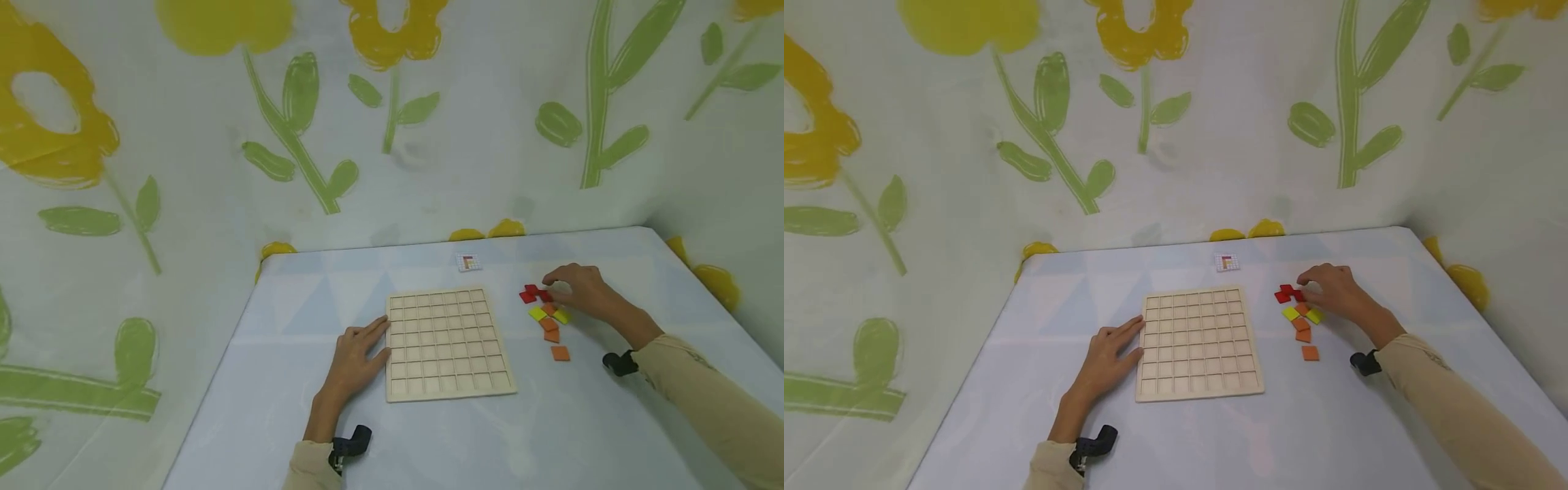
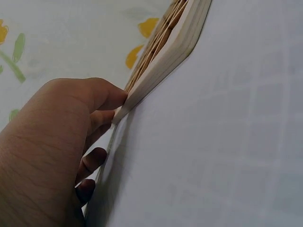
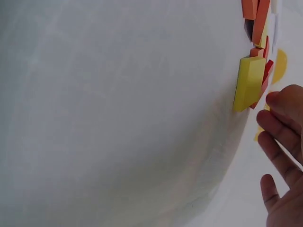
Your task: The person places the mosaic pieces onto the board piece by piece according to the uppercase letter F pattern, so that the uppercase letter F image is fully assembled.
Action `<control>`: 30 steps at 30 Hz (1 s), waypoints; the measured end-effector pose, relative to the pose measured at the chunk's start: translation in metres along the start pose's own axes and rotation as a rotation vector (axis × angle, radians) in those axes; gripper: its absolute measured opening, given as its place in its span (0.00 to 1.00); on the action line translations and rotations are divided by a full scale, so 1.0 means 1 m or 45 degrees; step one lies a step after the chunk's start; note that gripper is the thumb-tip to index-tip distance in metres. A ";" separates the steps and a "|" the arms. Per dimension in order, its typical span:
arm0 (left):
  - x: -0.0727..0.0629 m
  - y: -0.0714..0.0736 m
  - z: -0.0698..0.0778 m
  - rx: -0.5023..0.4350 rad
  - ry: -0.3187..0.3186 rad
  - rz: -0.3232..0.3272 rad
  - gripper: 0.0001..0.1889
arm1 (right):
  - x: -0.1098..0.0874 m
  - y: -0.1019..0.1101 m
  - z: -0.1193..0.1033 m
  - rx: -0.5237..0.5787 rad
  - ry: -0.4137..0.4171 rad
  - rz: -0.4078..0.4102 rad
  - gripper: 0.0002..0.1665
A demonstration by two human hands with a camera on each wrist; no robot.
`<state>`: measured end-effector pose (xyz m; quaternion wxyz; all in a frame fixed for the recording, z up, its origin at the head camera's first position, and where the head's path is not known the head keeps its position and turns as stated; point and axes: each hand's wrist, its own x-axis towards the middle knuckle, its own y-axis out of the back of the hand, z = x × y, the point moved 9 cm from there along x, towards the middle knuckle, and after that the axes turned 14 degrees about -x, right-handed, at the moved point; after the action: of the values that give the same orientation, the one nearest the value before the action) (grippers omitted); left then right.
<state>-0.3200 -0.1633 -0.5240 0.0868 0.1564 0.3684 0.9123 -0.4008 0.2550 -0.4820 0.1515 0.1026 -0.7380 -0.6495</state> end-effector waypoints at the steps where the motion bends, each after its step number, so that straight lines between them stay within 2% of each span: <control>1: -0.001 0.001 -0.001 0.010 0.008 0.010 0.28 | 0.002 -0.001 -0.002 0.008 0.012 -0.013 0.15; 7: -0.002 0.003 -0.003 -0.003 0.006 0.007 0.29 | 0.005 -0.008 -0.007 -0.054 0.060 -0.094 0.18; 11: -0.001 0.002 -0.003 -0.018 0.015 -0.006 0.29 | 0.004 -0.009 -0.010 -0.141 0.079 -0.097 0.19; 19: -0.001 0.002 0.001 -0.021 0.016 -0.007 0.29 | 0.000 -0.008 -0.010 -0.179 0.030 -0.102 0.22; 25: -0.001 0.002 0.000 -0.003 0.018 -0.013 0.29 | -0.005 0.005 -0.011 -0.159 -0.008 -0.019 0.22; 30: -0.001 0.002 0.000 0.008 0.018 -0.007 0.29 | -0.007 0.021 -0.021 -0.145 0.023 0.095 0.20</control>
<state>-0.3193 -0.1645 -0.5229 0.0861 0.1494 0.3723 0.9119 -0.3862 0.2409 -0.4594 0.1878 0.0720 -0.7018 -0.6834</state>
